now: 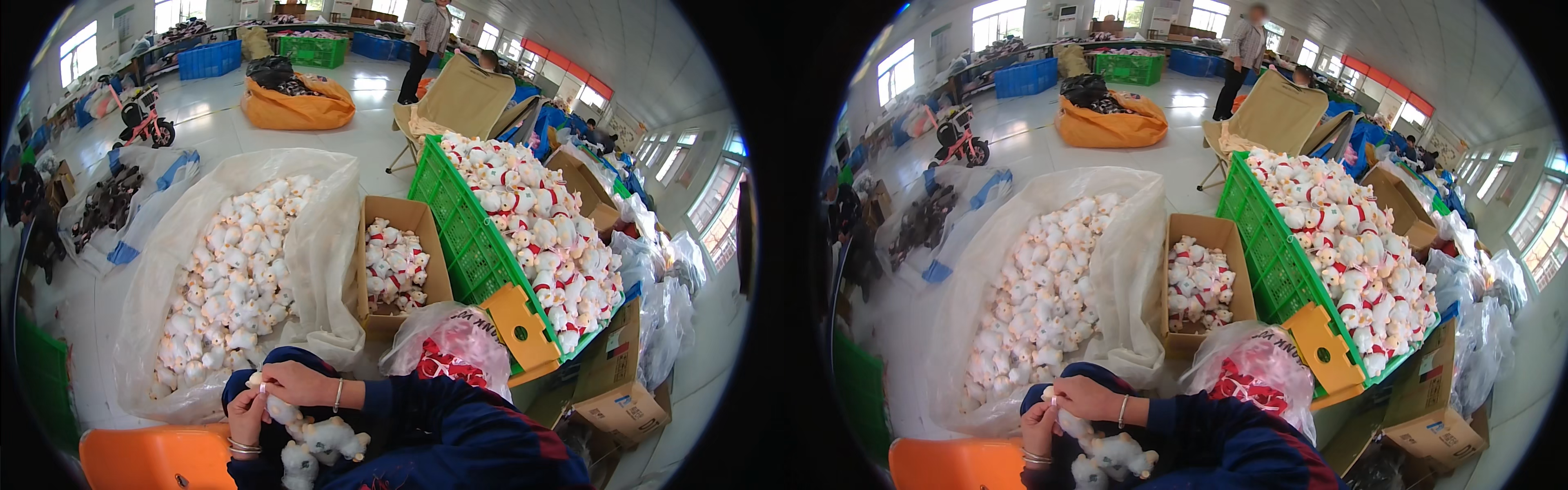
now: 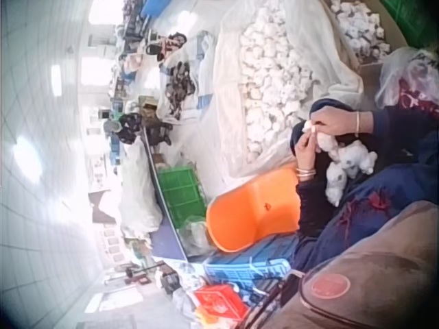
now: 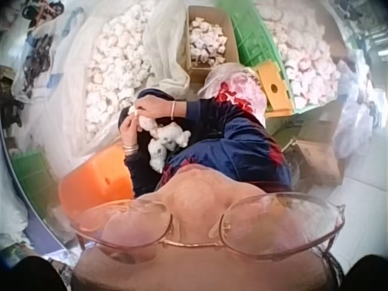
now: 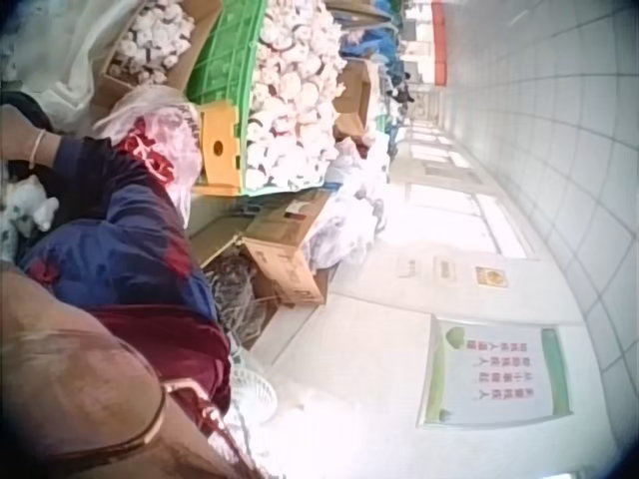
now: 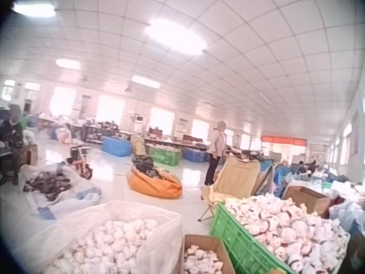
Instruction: The person sits on the floor and ties red ribbons around the necks of small white stuffed toys, handling them one at a time. They pick up each toy, wrap the ribbon, and adjust it before placing the finished toy aside.
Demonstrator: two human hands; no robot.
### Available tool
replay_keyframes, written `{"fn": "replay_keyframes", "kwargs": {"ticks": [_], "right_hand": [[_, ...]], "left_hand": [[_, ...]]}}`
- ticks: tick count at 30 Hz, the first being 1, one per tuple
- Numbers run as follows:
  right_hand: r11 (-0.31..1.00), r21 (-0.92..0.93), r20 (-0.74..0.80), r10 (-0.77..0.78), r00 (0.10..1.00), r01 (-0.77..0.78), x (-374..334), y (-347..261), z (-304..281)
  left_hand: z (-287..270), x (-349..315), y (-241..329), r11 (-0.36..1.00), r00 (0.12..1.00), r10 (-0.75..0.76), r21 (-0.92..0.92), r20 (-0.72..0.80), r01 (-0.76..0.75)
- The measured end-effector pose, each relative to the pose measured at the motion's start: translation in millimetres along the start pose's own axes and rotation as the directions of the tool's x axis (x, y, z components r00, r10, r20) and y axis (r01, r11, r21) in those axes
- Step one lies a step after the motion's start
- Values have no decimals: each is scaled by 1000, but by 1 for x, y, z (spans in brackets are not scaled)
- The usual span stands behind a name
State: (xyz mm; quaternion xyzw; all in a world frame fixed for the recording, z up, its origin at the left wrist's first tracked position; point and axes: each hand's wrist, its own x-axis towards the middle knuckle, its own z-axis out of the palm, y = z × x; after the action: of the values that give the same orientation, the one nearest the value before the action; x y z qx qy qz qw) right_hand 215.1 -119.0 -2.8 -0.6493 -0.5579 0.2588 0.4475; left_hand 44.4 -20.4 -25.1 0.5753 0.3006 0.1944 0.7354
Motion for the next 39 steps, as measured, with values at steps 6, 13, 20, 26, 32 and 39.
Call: {"fn": "replay_keyframes", "kwargs": {"ticks": [6, 13, 20, 26, 32, 39], "right_hand": [[998, 40, 98, 50, 994, -54, 6, -7, -11], [995, -95, 275, 52, 960, -27, 19, -11, -28], [985, -159, 311, 112, 944, -65, 27, -1, -23], [990, -134, 322, 82, 943, -40, 27, 2, -26], [991, -135, 344, 65, 937, -19, 31, -8, -32], [994, -109, 314, 15, 949, 20, 31, -2, -30]], "left_hand": [[4, 0, -6, 1000, 1000, 7, -19, -24, -7], [7, 0, -5, 1000, 999, 25, -8, -24, -25], [7, -1, -6, 999, 999, 40, -11, -2, -40], [8, -1, -7, 1000, 1000, 4, -7, -20, -4], [21, -1, -7, 997, 991, 76, -15, -111, -78], [16, 0, -14, 998, 994, 68, 13, -89, -67]]}}
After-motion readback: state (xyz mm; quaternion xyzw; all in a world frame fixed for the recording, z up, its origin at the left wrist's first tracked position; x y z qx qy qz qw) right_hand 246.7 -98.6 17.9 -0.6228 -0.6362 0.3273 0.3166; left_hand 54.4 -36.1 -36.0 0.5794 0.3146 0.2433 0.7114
